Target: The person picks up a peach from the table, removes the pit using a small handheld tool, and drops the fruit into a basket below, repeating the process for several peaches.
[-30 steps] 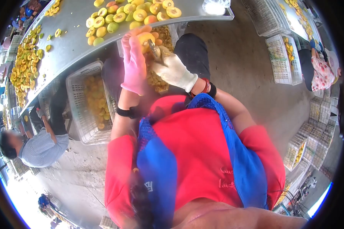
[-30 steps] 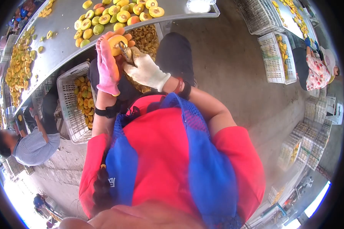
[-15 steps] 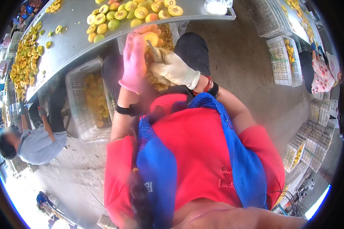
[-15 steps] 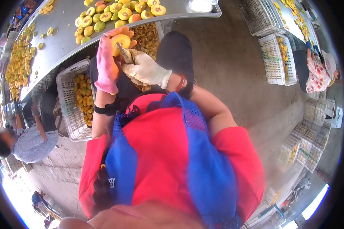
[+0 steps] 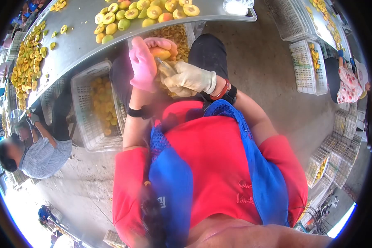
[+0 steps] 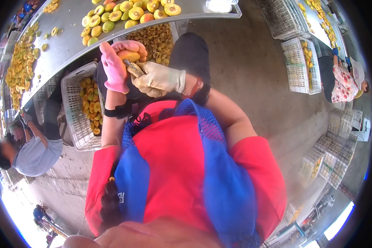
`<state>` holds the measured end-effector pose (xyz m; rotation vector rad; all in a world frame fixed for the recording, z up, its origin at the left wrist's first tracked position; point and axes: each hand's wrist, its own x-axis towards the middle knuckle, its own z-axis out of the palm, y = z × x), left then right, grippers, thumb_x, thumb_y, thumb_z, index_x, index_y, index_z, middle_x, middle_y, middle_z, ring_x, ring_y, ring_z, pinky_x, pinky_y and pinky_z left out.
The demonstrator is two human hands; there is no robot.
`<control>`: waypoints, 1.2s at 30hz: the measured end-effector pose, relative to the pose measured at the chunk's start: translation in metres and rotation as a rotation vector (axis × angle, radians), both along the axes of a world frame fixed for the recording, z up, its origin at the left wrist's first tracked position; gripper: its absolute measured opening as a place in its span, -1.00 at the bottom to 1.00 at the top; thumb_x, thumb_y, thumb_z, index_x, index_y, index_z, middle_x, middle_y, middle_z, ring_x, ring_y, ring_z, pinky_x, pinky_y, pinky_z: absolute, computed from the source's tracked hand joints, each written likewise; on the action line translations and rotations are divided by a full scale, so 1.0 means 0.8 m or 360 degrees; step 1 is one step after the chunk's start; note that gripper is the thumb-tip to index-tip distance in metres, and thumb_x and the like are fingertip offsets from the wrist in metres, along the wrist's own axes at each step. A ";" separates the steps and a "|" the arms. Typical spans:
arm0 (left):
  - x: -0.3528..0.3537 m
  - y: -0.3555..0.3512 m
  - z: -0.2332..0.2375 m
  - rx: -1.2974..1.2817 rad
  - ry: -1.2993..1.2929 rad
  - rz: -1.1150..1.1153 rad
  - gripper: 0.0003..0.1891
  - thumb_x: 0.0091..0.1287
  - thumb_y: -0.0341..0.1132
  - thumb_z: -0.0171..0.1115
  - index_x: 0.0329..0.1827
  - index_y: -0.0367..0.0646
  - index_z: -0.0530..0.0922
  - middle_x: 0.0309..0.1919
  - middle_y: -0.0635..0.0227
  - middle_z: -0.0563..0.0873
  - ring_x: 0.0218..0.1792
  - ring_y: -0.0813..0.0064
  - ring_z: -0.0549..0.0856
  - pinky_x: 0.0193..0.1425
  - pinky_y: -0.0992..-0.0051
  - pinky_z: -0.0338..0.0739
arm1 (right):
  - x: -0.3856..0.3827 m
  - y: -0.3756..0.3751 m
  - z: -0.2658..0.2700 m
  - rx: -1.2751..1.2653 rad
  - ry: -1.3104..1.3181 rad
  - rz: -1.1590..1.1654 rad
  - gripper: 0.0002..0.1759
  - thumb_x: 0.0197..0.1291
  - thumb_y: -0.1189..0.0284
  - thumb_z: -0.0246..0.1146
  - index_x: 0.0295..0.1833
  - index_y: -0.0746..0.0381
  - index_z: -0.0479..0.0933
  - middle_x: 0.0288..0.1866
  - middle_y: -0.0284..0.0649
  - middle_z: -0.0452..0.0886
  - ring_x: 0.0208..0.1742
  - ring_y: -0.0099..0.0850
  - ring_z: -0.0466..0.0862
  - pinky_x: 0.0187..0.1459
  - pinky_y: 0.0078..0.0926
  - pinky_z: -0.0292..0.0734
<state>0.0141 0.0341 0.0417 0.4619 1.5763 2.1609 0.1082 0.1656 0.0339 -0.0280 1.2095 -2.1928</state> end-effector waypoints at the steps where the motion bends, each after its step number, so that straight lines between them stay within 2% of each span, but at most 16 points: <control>1: -0.001 -0.002 -0.002 0.0038 0.0063 -0.0032 -0.24 0.57 0.24 -0.32 -0.37 -0.31 0.58 -0.36 0.03 0.74 -0.40 0.26 0.69 -0.22 0.35 0.64 | 0.001 0.000 0.002 -0.0024 -0.0027 0.0028 -0.90 0.34 0.44 0.18 -0.19 0.10 0.37 -0.56 -0.48 0.32 -0.71 -0.69 0.23 -0.72 -0.63 0.08; 3: -0.001 -0.007 -0.005 0.0109 0.0184 -0.0097 -0.37 0.64 -0.04 -0.30 -0.37 -0.35 0.59 -0.38 0.03 0.74 -0.42 0.30 0.67 -0.20 0.40 0.62 | 0.001 -0.002 0.001 -0.0064 -0.0073 0.0086 -0.90 0.34 0.46 0.18 -0.19 0.10 0.37 -0.56 -0.49 0.30 -0.70 -0.69 0.21 -0.72 -0.64 0.06; 6: 0.000 -0.012 -0.007 0.0071 0.0072 -0.0122 -0.39 0.66 -0.08 -0.30 -0.37 -0.34 0.58 -0.38 0.03 0.74 -0.41 0.31 0.67 -0.17 0.40 0.61 | -0.001 -0.009 -0.013 -0.0184 -0.0092 0.0120 -0.88 0.32 0.48 0.19 -0.18 0.10 0.36 -0.55 -0.50 0.28 -0.69 -0.70 0.21 -0.71 -0.64 0.06; 10: -0.019 -0.036 -0.025 0.0182 0.0178 0.0140 -0.15 0.54 0.37 -0.26 -0.25 -0.36 0.66 -0.31 0.01 0.75 -0.33 0.21 0.73 -0.17 0.32 0.67 | 0.001 -0.020 -0.021 -0.0102 -0.0116 0.0117 -0.86 0.30 0.48 0.21 -0.17 0.10 0.35 -0.54 -0.50 0.29 -0.67 -0.70 0.23 -0.69 -0.64 0.10; 14: -0.062 -0.119 -0.027 -0.0523 0.0405 0.1151 -0.26 0.51 0.29 0.01 -0.15 -0.39 0.69 -0.23 0.06 0.78 -0.20 0.32 0.78 -0.14 0.46 0.70 | 0.001 -0.027 -0.039 0.0292 0.0090 -0.0202 -0.87 0.30 0.46 0.20 -0.16 0.11 0.36 -0.53 -0.47 0.35 -0.65 -0.68 0.31 -0.66 -0.64 0.18; 16: -0.088 -0.172 -0.041 -0.1201 0.0235 0.1418 -0.41 0.48 0.11 0.21 0.07 -0.38 0.64 -0.01 0.11 0.75 -0.10 0.36 0.76 -0.12 0.47 0.71 | -0.005 -0.015 -0.058 0.0597 0.0008 -0.0094 -0.84 0.37 0.34 0.21 -0.07 0.15 0.44 -0.46 -0.45 0.46 -0.55 -0.64 0.43 -0.53 -0.56 0.31; 17: -0.099 -0.188 -0.051 -0.1537 0.0464 0.1433 -0.43 0.48 0.08 0.23 0.15 -0.35 0.61 0.06 0.13 0.72 -0.07 0.37 0.75 -0.11 0.47 0.71 | -0.006 -0.014 -0.062 0.0757 -0.0003 -0.0094 -0.82 0.37 0.33 0.22 -0.04 0.17 0.44 -0.45 -0.43 0.48 -0.55 -0.63 0.44 -0.53 -0.55 0.32; 19: -0.114 -0.196 -0.056 -0.2189 0.0946 0.1423 -0.43 0.46 0.00 0.28 0.31 -0.31 0.53 0.20 0.15 0.66 0.01 0.40 0.72 -0.10 0.47 0.71 | -0.013 -0.012 -0.059 0.0904 0.0021 -0.0169 -0.79 0.35 0.34 0.23 -0.02 0.19 0.43 -0.45 -0.40 0.50 -0.55 -0.59 0.46 -0.53 -0.51 0.34; 22: -0.145 -0.135 -0.061 -0.1827 0.0875 0.1082 -0.37 0.43 0.00 0.31 0.41 -0.25 0.46 0.31 0.13 0.58 0.10 0.37 0.70 -0.06 0.46 0.71 | -0.017 -0.011 -0.047 0.0865 0.0104 -0.0368 -0.77 0.30 0.37 0.24 -0.06 0.22 0.39 -0.49 -0.34 0.49 -0.57 -0.53 0.49 -0.55 -0.42 0.37; 23: -0.152 -0.102 -0.055 -0.1740 0.0850 0.0961 -0.35 0.42 0.01 0.31 0.43 -0.22 0.45 0.34 0.11 0.56 0.14 0.34 0.69 -0.02 0.44 0.70 | -0.020 -0.010 -0.048 0.1034 0.0161 -0.0367 -0.71 0.29 0.36 0.26 0.00 0.27 0.39 -0.44 -0.14 0.61 -0.52 -0.28 0.63 -0.45 -0.27 0.49; 24: -0.158 -0.065 -0.048 -0.1699 0.0843 0.0831 -0.35 0.41 0.05 0.30 0.43 -0.20 0.46 0.36 0.08 0.54 0.19 0.28 0.67 0.08 0.38 0.69 | -0.020 -0.011 -0.058 0.1173 0.0403 -0.0524 -0.69 0.30 0.35 0.26 0.01 0.28 0.38 -0.41 -0.06 0.62 -0.47 -0.16 0.65 -0.41 -0.21 0.51; 26: -0.199 -0.015 -0.075 -0.1714 0.1309 0.0590 -0.30 0.41 0.13 0.20 0.48 -0.15 0.41 0.47 0.09 0.44 0.41 0.01 0.47 0.49 0.22 0.35 | -0.021 -0.014 -0.086 0.1451 0.0895 -0.0839 -0.66 0.31 0.33 0.27 0.02 0.30 0.38 -0.34 0.11 0.66 -0.36 0.07 0.70 -0.31 -0.10 0.56; 30: -0.261 0.076 -0.125 -0.1764 0.1385 0.0294 -0.32 0.40 0.13 0.14 0.49 -0.06 0.39 0.47 0.08 0.42 0.40 0.01 0.50 0.44 0.08 0.38 | -0.033 -0.007 -0.102 0.1647 0.0854 -0.0928 -0.70 0.28 0.39 0.29 -0.01 0.32 0.41 -0.38 0.04 0.62 -0.31 0.08 0.69 -0.29 -0.11 0.53; 31: -0.266 0.088 -0.136 -0.1795 0.1459 0.0254 -0.32 0.39 0.13 0.13 0.48 -0.05 0.40 0.46 0.06 0.43 0.39 0.01 0.51 0.42 0.04 0.39 | -0.045 0.000 -0.119 0.1608 0.0595 -0.0705 -0.73 0.27 0.41 0.29 -0.03 0.32 0.43 -0.36 0.03 0.62 -0.29 0.03 0.69 -0.26 -0.15 0.53; 34: -0.276 0.113 -0.154 -0.2256 0.1325 0.0079 -0.35 0.34 0.12 0.16 0.41 -0.03 0.42 0.39 -0.01 0.46 0.34 0.02 0.55 0.35 -0.02 0.43 | -0.042 0.010 -0.132 0.1559 0.0403 -0.0696 -0.75 0.27 0.42 0.29 -0.05 0.32 0.45 -0.34 0.01 0.63 -0.31 -0.04 0.68 -0.24 -0.20 0.53; 36: -0.276 0.115 -0.159 -0.2224 0.1304 0.0108 -0.36 0.27 0.07 0.27 0.35 -0.06 0.43 0.31 -0.03 0.51 0.27 0.03 0.60 0.29 0.05 0.48 | -0.040 0.012 -0.130 0.1445 0.0426 -0.0794 -0.74 0.29 0.38 0.28 -0.05 0.33 0.45 -0.32 0.04 0.64 -0.28 -0.03 0.68 -0.21 -0.20 0.55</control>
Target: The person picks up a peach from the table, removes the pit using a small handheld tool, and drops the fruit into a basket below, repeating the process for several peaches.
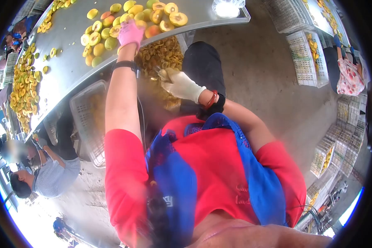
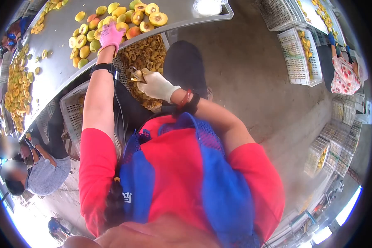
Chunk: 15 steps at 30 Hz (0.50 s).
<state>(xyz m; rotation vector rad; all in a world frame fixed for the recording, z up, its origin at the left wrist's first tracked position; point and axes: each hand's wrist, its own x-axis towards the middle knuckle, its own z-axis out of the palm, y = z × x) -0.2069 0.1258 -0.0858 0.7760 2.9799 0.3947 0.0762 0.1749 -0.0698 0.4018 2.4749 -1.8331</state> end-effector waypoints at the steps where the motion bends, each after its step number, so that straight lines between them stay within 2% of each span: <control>1: -0.001 0.001 0.001 0.0049 -0.0033 0.0006 -0.35 0.26 0.05 0.30 0.35 -0.08 0.43 0.31 -0.02 0.52 0.27 0.03 0.60 0.29 0.08 0.49 | 0.000 0.002 0.004 -0.0001 0.0043 -0.0013 -0.70 0.31 0.34 0.26 -0.02 0.33 0.44 -0.32 0.09 0.65 -0.26 0.02 0.69 -0.20 -0.17 0.56; 5: 0.008 0.005 0.006 0.0165 -0.0136 0.0020 -0.29 0.21 -0.03 0.46 0.35 -0.19 0.44 0.14 0.00 0.67 0.17 0.04 0.66 0.23 0.18 0.55 | -0.003 0.003 0.023 -0.0031 0.0158 -0.0093 -0.69 0.31 0.32 0.27 0.01 0.30 0.44 -0.34 0.11 0.65 -0.27 0.07 0.70 -0.21 -0.13 0.57; 8: 0.042 -0.014 0.043 0.0779 -0.0537 0.0335 -0.33 0.22 -0.02 0.45 0.29 -0.24 0.48 0.02 0.11 0.73 0.04 0.17 0.72 0.15 0.26 0.58 | -0.002 0.002 0.026 -0.0025 0.0321 -0.0169 -0.70 0.30 0.33 0.29 -0.02 0.28 0.44 -0.36 0.08 0.63 -0.29 0.10 0.69 -0.24 -0.12 0.57; 9: 0.016 -0.030 -0.008 0.0915 -0.0215 0.0225 -0.35 0.26 0.00 0.41 0.28 -0.28 0.49 0.02 0.17 0.74 -0.02 0.34 0.73 0.03 0.35 0.60 | -0.003 0.003 0.028 -0.0011 0.0387 -0.0173 -0.71 0.29 0.34 0.30 -0.04 0.28 0.43 -0.37 0.07 0.63 -0.30 0.10 0.69 -0.25 -0.12 0.57; 12: 0.078 -0.066 0.060 0.1694 -0.1230 0.0247 -0.38 0.31 -0.09 0.32 0.34 -0.27 0.42 -0.01 0.13 0.73 -0.15 0.37 0.73 -0.11 0.40 0.63 | -0.001 0.004 0.048 -0.0016 0.0484 -0.0157 -0.73 0.28 0.35 0.33 -0.09 0.28 0.43 -0.39 0.02 0.62 -0.32 0.11 0.68 -0.27 -0.11 0.57; 15: 0.134 -0.092 0.087 0.2119 -0.1607 0.0012 -0.59 0.49 -0.14 0.13 0.26 -0.23 0.50 0.11 0.06 0.71 -0.03 0.39 0.75 -0.10 0.47 0.61 | -0.005 -0.001 0.077 0.0016 0.0545 -0.0089 -0.75 0.25 0.41 0.35 -0.16 0.29 0.43 -0.45 -0.04 0.59 -0.38 0.07 0.68 -0.33 -0.14 0.57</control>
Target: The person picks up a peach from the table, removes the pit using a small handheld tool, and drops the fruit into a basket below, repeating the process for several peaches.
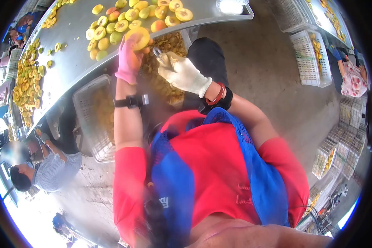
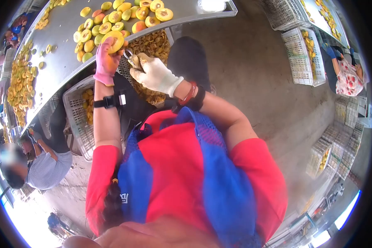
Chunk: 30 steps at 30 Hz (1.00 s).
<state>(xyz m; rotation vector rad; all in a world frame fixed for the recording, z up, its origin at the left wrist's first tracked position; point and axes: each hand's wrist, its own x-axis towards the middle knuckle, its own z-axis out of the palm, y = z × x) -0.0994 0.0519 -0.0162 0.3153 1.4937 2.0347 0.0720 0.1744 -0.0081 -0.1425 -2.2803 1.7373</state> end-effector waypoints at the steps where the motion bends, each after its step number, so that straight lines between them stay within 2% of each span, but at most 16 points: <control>1: 0.020 -0.006 0.014 0.0037 0.0021 0.0014 -0.59 0.50 -0.17 0.10 0.28 -0.23 0.48 0.12 0.05 0.71 -0.02 0.37 0.75 -0.07 0.47 0.62 | -0.002 -0.003 0.000 0.0123 0.0114 -0.0003 -0.75 0.25 0.41 0.36 -0.16 0.29 0.43 -0.46 -0.05 0.58 -0.40 0.06 0.68 -0.35 -0.15 0.56; 3: 0.053 -0.010 0.037 0.0120 0.0063 0.0033 -0.60 0.53 -0.22 0.05 0.33 -0.23 0.43 0.15 0.03 0.70 0.00 0.33 0.75 -0.03 0.47 0.64 | -0.005 -0.005 -0.002 0.0375 0.0344 -0.0017 -0.75 0.24 0.43 0.36 -0.17 0.30 0.42 -0.50 -0.06 0.57 -0.43 0.04 0.68 -0.39 -0.16 0.56; 5: 0.075 -0.010 0.039 0.0195 0.0147 0.0079 -0.56 0.57 -0.15 0.01 0.36 -0.23 0.37 0.14 0.01 0.69 0.00 0.25 0.75 0.09 0.40 0.65 | -0.005 -0.008 -0.001 0.0513 0.0462 -0.0032 -0.74 0.24 0.44 0.36 -0.18 0.31 0.41 -0.50 -0.04 0.58 -0.45 0.03 0.68 -0.42 -0.17 0.56; 8: 0.096 -0.008 0.046 0.0225 0.0377 0.0133 -0.54 0.62 -0.01 -0.08 0.27 -0.25 0.40 0.11 0.00 0.67 0.01 0.18 0.74 0.18 0.34 0.63 | 0.002 -0.014 0.003 0.0453 0.0391 -0.0060 -0.75 0.26 0.43 0.36 -0.16 0.32 0.42 -0.48 0.01 0.61 -0.41 0.06 0.69 -0.40 -0.14 0.57; 10: 0.096 -0.007 0.038 0.0210 0.0426 0.0161 -0.51 0.61 0.02 -0.10 0.25 -0.27 0.40 0.10 0.01 0.67 0.00 0.19 0.74 0.18 0.33 0.62 | 0.009 -0.016 0.016 0.0314 0.0292 -0.0075 -0.74 0.27 0.43 0.35 -0.12 0.33 0.44 -0.45 0.05 0.62 -0.37 0.09 0.70 -0.37 -0.12 0.58; 14: 0.112 -0.003 0.039 0.0307 0.0515 0.0287 -0.45 0.58 0.09 -0.08 0.21 -0.30 0.40 0.05 0.01 0.68 -0.06 0.22 0.73 0.16 0.33 0.62 | 0.018 -0.025 0.030 0.0296 0.0374 -0.0071 -0.72 0.26 0.43 0.34 -0.03 0.35 0.47 -0.35 0.10 0.64 -0.29 0.11 0.70 -0.29 -0.09 0.60; 16: 0.115 0.000 0.040 0.0167 0.0632 0.0394 -0.41 0.57 0.14 -0.10 0.19 -0.31 0.41 0.02 0.01 0.70 -0.08 0.23 0.73 0.13 0.34 0.62 | 0.020 -0.026 0.031 0.0341 0.0410 -0.0056 -0.70 0.26 0.45 0.33 0.04 0.35 0.49 -0.30 0.11 0.65 -0.27 0.13 0.70 -0.26 -0.10 0.61; 19: 0.123 0.004 0.041 0.0083 0.0754 0.0516 -0.36 0.56 0.20 -0.14 0.15 -0.33 0.43 -0.02 0.02 0.71 -0.13 0.24 0.72 0.08 0.37 0.61 | 0.021 -0.025 0.017 0.0178 0.0187 0.0019 -0.68 0.27 0.48 0.28 0.11 0.30 0.50 -0.26 0.12 0.65 -0.30 0.09 0.71 -0.27 -0.13 0.61; 22: 0.123 0.004 0.033 0.0042 0.0961 0.0554 -0.32 0.57 0.24 -0.19 0.11 -0.33 0.46 -0.05 0.03 0.72 -0.17 0.26 0.72 0.06 0.39 0.61 | 0.021 -0.025 0.020 0.0025 0.0180 0.0177 -0.69 0.27 0.48 0.25 0.11 0.29 0.50 -0.26 0.14 0.65 -0.25 0.05 0.72 -0.23 -0.18 0.61; 23: 0.123 0.002 0.031 0.0022 0.1048 0.0557 -0.31 0.57 0.25 -0.20 0.10 -0.33 0.46 -0.06 0.03 0.73 -0.18 0.27 0.72 0.05 0.39 0.60 | 0.027 -0.020 0.028 -0.0197 -0.0135 0.0294 -0.71 0.27 0.48 0.24 0.08 0.29 0.50 -0.27 0.10 0.65 -0.23 0.00 0.72 -0.21 -0.19 0.61; 25: 0.126 -0.001 0.033 0.0042 0.0997 0.0519 -0.30 0.58 0.26 -0.21 0.09 -0.34 0.47 -0.07 0.04 0.73 -0.20 0.29 0.72 0.04 0.39 0.60 | 0.039 -0.010 0.092 -0.0642 -0.0768 0.0523 -0.76 0.28 0.46 0.23 0.03 0.31 0.50 -0.29 0.03 0.66 -0.21 -0.11 0.73 -0.17 -0.22 0.60; 29: 0.130 -0.002 0.031 0.0245 0.0759 0.0423 -0.29 0.58 0.27 -0.21 0.08 -0.36 0.48 -0.09 0.04 0.73 -0.21 0.31 0.72 0.02 0.37 0.60 | 0.038 -0.023 0.031 -0.0189 -0.0080 0.0321 -0.81 0.33 0.44 0.19 0.00 0.29 0.50 -0.37 -0.20 0.61 -0.38 -0.37 0.67 -0.31 -0.32 0.57; 30: 0.131 -0.001 0.031 0.0233 0.0812 0.0456 -0.34 0.60 0.20 -0.21 0.07 -0.36 0.48 -0.09 0.07 0.73 -0.15 0.32 0.71 0.06 0.38 0.59 | 0.029 -0.028 0.023 -0.0010 0.0148 0.0232 -0.81 0.34 0.44 0.17 0.00 0.28 0.51 -0.38 -0.23 0.60 -0.39 -0.41 0.65 -0.33 -0.34 0.56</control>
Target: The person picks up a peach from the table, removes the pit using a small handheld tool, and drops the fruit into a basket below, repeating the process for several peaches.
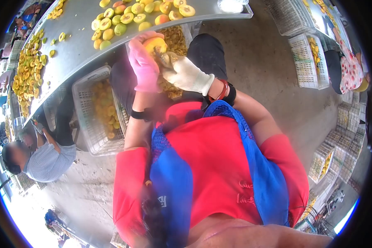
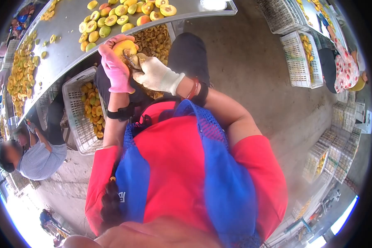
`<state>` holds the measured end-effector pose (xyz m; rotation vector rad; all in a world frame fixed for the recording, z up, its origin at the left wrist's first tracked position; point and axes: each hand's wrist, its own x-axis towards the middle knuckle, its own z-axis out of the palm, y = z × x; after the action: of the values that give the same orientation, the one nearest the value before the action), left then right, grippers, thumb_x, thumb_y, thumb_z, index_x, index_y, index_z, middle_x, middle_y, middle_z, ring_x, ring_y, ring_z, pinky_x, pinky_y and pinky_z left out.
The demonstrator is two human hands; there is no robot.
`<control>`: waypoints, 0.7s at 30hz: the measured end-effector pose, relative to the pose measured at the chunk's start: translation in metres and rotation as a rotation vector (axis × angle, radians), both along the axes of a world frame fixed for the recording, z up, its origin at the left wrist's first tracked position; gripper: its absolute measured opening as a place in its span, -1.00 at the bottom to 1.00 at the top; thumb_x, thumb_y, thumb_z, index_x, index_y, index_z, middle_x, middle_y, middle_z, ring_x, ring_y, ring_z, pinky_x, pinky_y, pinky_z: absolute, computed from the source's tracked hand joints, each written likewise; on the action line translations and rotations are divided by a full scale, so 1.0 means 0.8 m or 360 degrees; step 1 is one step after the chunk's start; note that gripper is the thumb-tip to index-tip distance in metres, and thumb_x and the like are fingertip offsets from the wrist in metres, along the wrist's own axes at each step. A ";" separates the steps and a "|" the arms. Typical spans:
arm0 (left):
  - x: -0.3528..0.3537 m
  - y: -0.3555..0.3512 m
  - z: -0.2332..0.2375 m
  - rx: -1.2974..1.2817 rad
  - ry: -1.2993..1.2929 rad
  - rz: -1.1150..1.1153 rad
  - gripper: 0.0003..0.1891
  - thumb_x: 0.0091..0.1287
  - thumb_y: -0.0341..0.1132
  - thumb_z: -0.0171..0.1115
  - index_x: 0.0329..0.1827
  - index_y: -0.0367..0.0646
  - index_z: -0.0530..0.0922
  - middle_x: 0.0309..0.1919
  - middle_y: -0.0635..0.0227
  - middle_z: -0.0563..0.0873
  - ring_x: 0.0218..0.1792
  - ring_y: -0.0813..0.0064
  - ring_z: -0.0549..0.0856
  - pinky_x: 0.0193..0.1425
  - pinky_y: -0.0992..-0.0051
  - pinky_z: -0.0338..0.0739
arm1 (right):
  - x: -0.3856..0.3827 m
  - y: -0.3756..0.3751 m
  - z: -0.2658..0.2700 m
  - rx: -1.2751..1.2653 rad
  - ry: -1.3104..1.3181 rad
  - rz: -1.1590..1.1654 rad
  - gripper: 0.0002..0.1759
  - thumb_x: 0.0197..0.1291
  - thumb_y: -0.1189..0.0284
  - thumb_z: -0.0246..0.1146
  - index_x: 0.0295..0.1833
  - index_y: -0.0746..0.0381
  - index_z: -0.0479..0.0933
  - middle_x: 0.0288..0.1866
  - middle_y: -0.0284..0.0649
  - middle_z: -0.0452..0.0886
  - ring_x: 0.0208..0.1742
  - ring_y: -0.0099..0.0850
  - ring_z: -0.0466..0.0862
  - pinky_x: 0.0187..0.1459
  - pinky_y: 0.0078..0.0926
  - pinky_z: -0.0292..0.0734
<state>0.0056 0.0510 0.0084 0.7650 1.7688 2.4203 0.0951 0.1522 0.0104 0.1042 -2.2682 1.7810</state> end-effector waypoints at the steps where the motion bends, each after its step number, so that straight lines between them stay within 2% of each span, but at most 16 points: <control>1: 0.001 0.002 0.000 -0.0009 0.0048 0.0039 -0.39 0.63 0.13 -0.21 0.06 -0.37 0.49 -0.08 0.09 0.73 -0.08 0.33 0.70 0.11 0.39 0.58 | -0.005 -0.002 -0.006 0.0157 0.0239 -0.0099 -0.82 0.35 0.44 0.16 0.00 0.27 0.51 -0.38 -0.27 0.59 -0.41 -0.46 0.63 -0.34 -0.35 0.55; 2: 0.002 0.003 0.001 -0.0017 0.0097 0.0078 -0.43 0.65 0.06 -0.20 0.05 -0.37 0.50 -0.08 0.11 0.73 -0.01 0.34 0.69 0.15 0.40 0.57 | -0.001 0.007 -0.009 -0.0047 -0.0191 0.0079 -0.82 0.35 0.45 0.16 0.00 0.26 0.52 -0.38 -0.25 0.59 -0.41 -0.45 0.63 -0.35 -0.36 0.54; 4: 0.002 0.005 0.003 -0.0096 0.0219 0.0175 -0.44 0.66 0.05 -0.22 0.04 -0.37 0.51 -0.09 0.12 0.73 -0.01 0.33 0.69 0.17 0.40 0.56 | 0.010 0.023 0.051 -0.0458 -0.1056 0.0437 -0.81 0.33 0.45 0.17 0.00 0.26 0.53 -0.38 -0.23 0.60 -0.41 -0.44 0.64 -0.36 -0.38 0.53; 5: 0.003 0.004 0.003 -0.0139 0.0278 0.0225 -0.44 0.67 0.04 -0.23 0.03 -0.37 0.51 -0.10 0.12 0.73 0.00 0.32 0.69 0.18 0.40 0.56 | 0.012 0.020 0.049 -0.0436 -0.0964 0.0386 -0.82 0.34 0.45 0.17 -0.01 0.26 0.53 -0.39 -0.23 0.60 -0.41 -0.44 0.65 -0.37 -0.39 0.53; 8: 0.001 0.007 -0.004 -0.0202 0.0441 0.0241 -0.28 0.59 0.26 -0.24 0.03 -0.36 0.54 -0.08 0.08 0.73 -0.02 0.28 0.70 0.18 0.35 0.56 | 0.011 0.012 0.028 -0.0323 -0.0577 0.0235 -0.84 0.36 0.43 0.17 -0.02 0.24 0.53 -0.43 -0.26 0.58 -0.46 -0.49 0.62 -0.43 -0.44 0.48; 9: 0.002 0.007 0.003 -0.0124 0.0193 0.0114 -0.27 0.59 0.26 -0.26 0.02 -0.35 0.55 -0.08 0.09 0.73 -0.02 0.27 0.70 0.20 0.34 0.55 | 0.007 0.008 0.021 -0.0259 -0.0387 0.0184 -0.84 0.37 0.42 0.17 -0.02 0.23 0.53 -0.44 -0.28 0.57 -0.51 -0.52 0.58 -0.48 -0.46 0.44; 11: 0.007 0.003 0.022 0.0033 -0.0307 -0.0140 -0.25 0.59 0.27 -0.29 0.00 -0.35 0.57 -0.08 0.11 0.74 -0.03 0.26 0.70 0.22 0.32 0.53 | 0.008 0.008 0.015 -0.0357 -0.0385 0.0211 -0.84 0.40 0.40 0.16 -0.01 0.21 0.53 -0.46 -0.32 0.56 -0.55 -0.57 0.53 -0.53 -0.50 0.40; 12: 0.008 0.000 0.022 -0.0033 -0.0255 -0.0166 -0.21 0.57 0.33 -0.31 0.00 -0.34 0.58 -0.08 0.12 0.74 -0.02 0.24 0.70 0.25 0.29 0.51 | 0.012 0.010 0.034 -0.0518 -0.0571 0.0292 -0.84 0.41 0.40 0.15 0.00 0.20 0.53 -0.45 -0.33 0.56 -0.55 -0.59 0.51 -0.53 -0.51 0.39; 15: 0.012 0.005 0.007 0.0156 0.0201 -0.0018 -0.34 0.66 0.12 -0.25 -0.03 -0.40 0.57 -0.05 0.11 0.71 -0.06 0.27 0.69 0.13 0.33 0.57 | 0.013 0.017 0.037 -0.1014 -0.1011 0.0512 -0.83 0.42 0.40 0.15 0.03 0.20 0.54 -0.43 -0.36 0.56 -0.53 -0.61 0.48 -0.50 -0.54 0.38; 16: 0.012 0.005 0.006 0.0142 0.0197 -0.0004 -0.35 0.66 0.12 -0.24 -0.02 -0.40 0.57 -0.04 0.10 0.71 -0.07 0.28 0.69 0.13 0.33 0.57 | 0.013 0.018 0.035 -0.1185 -0.1137 0.0573 -0.83 0.42 0.41 0.14 0.04 0.20 0.54 -0.42 -0.37 0.56 -0.52 -0.61 0.48 -0.49 -0.55 0.39; 18: 0.011 0.008 0.010 0.0125 0.0194 0.0032 -0.35 0.65 0.13 -0.22 -0.02 -0.40 0.56 -0.04 0.08 0.70 -0.10 0.29 0.70 0.13 0.34 0.57 | 0.014 0.019 0.040 -0.0871 -0.0960 0.0522 -0.84 0.43 0.42 0.14 0.03 0.20 0.53 -0.43 -0.38 0.54 -0.52 -0.62 0.47 -0.49 -0.56 0.39; 19: 0.013 0.008 0.014 0.0077 0.0165 0.0048 -0.28 0.59 0.24 -0.22 -0.03 -0.37 0.56 -0.08 0.10 0.71 -0.09 0.28 0.70 0.15 0.34 0.56 | 0.014 0.018 0.042 -0.0716 -0.0868 0.0499 -0.85 0.43 0.42 0.14 0.02 0.20 0.53 -0.43 -0.38 0.53 -0.52 -0.62 0.47 -0.49 -0.57 0.38; 21: 0.020 0.008 0.022 -0.0021 0.0101 0.0076 -0.14 0.46 0.47 -0.23 -0.05 -0.32 0.57 -0.16 0.15 0.72 -0.07 0.26 0.70 0.18 0.33 0.53 | 0.007 0.004 0.022 -0.0384 -0.0269 0.0323 -0.86 0.43 0.42 0.14 0.01 0.19 0.52 -0.44 -0.39 0.52 -0.53 -0.62 0.46 -0.50 -0.57 0.38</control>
<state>0.0216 0.0575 0.0260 0.8161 1.8443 2.4382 0.1006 0.1556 0.0281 0.1478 -2.1985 2.2327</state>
